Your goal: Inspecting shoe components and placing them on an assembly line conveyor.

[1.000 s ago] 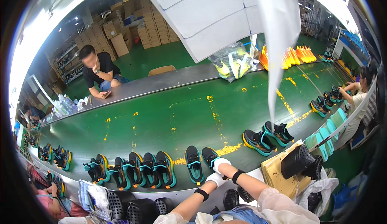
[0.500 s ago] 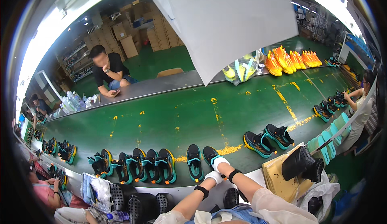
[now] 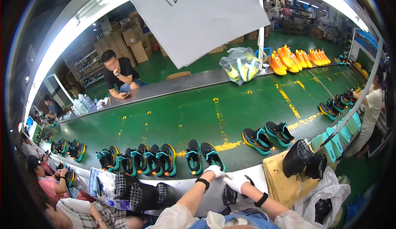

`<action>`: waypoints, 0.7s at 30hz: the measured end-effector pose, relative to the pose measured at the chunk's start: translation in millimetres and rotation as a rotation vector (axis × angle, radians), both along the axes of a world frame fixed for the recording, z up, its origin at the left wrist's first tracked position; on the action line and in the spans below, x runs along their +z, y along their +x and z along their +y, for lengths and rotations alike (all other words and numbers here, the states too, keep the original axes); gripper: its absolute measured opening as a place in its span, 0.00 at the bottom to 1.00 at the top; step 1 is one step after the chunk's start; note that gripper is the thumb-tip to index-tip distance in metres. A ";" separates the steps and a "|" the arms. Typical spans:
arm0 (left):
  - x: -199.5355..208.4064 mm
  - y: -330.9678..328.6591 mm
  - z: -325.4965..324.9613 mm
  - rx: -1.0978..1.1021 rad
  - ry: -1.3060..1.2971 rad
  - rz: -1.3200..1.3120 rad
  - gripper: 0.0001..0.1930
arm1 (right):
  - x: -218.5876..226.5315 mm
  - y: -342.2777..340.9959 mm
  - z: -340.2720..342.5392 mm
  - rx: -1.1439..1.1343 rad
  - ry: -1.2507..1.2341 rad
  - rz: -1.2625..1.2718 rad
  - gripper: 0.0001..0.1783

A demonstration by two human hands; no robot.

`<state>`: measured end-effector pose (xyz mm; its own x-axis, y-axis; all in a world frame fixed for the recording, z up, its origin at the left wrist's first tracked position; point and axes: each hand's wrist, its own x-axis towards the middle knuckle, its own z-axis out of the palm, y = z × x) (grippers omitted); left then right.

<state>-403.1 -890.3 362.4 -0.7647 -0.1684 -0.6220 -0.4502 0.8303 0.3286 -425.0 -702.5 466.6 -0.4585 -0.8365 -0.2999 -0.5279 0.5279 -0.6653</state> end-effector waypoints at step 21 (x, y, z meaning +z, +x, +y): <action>70.2 66.7 26.3 0.188 -0.503 0.510 0.15 | -34.1 38.3 268.2 -0.271 0.251 -0.029 0.22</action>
<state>-336.4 -864.0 432.5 -0.8682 -0.4962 -0.0101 -0.4928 0.8595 0.1355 -386.8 -434.3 432.5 -0.6414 -0.5849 -0.4965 -0.3296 0.7944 -0.5101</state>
